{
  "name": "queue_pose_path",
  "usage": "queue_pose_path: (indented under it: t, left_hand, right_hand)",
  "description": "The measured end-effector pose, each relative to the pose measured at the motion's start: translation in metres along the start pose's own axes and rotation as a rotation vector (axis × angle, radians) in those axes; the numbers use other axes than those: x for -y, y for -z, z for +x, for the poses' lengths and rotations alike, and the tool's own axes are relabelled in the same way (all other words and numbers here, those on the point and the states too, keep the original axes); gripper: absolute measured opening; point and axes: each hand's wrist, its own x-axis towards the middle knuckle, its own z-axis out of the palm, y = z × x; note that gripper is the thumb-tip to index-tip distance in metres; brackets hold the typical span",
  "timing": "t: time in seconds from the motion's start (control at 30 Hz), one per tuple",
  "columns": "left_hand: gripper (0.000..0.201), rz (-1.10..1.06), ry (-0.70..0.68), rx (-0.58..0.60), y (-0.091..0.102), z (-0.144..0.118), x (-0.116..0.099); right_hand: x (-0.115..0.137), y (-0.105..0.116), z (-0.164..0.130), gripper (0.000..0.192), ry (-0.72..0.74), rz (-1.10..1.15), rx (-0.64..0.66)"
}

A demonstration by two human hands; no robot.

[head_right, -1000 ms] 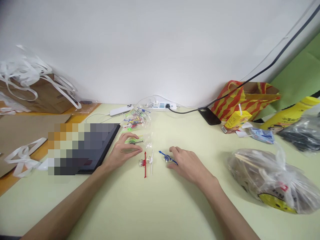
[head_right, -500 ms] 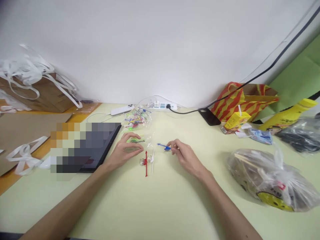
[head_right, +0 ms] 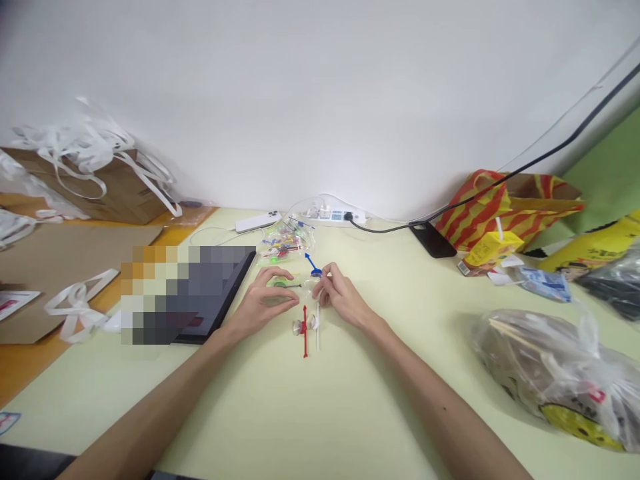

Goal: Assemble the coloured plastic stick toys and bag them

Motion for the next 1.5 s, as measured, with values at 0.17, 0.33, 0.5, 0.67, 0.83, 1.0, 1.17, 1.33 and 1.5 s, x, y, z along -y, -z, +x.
queue_pose_path:
  t: [0.17, 0.33, 0.5, 0.67, 0.83, 1.0, 1.17, 1.33, 1.5]
  left_hand:
    - [0.006, -0.005, 0.019, -0.011, -0.001, -0.001, 0.002]
    - [0.006, -0.011, 0.015, -0.005, -0.002, -0.001, 0.003]
    - [0.005, -0.015, 0.009, -0.013, -0.004, -0.002, 0.005]
    - [0.004, -0.015, -0.01, -0.006, -0.003, -0.001, 0.005]
    - [0.005, -0.01, -0.016, -0.001, -0.002, -0.001, 0.004]
    - [0.005, -0.002, -0.029, -0.005, 0.0, 0.0, 0.002]
    - [0.005, -0.003, -0.012, -0.025, -0.002, -0.001, 0.003]
    - [0.005, -0.008, -0.002, -0.021, -0.005, -0.002, 0.006]
    - [0.006, -0.02, -0.012, -0.014, -0.004, -0.002, 0.005]
  right_hand:
    - [0.001, 0.01, -0.015, 0.034, -0.032, 0.064, -0.024]
    - [0.003, 0.031, -0.03, 0.028, -0.051, -0.058, -0.02]
    - [0.006, 0.052, -0.035, 0.023, 0.009, -0.381, -0.096]
    - [0.006, 0.065, -0.024, 0.019, -0.002, -0.485, -0.102]
    - [0.006, 0.066, 0.003, 0.015, 0.006, -0.548, -0.058]
    - [0.011, 0.051, 0.026, 0.015, 0.037, -0.569, 0.008]
    - [0.016, 0.04, 0.025, 0.018, 0.067, -0.548, 0.064]
    - [0.018, 0.035, 0.01, 0.025, 0.05, -0.482, 0.086]
    - [0.012, 0.016, 0.008, 0.004, 0.018, -0.377, -0.023]
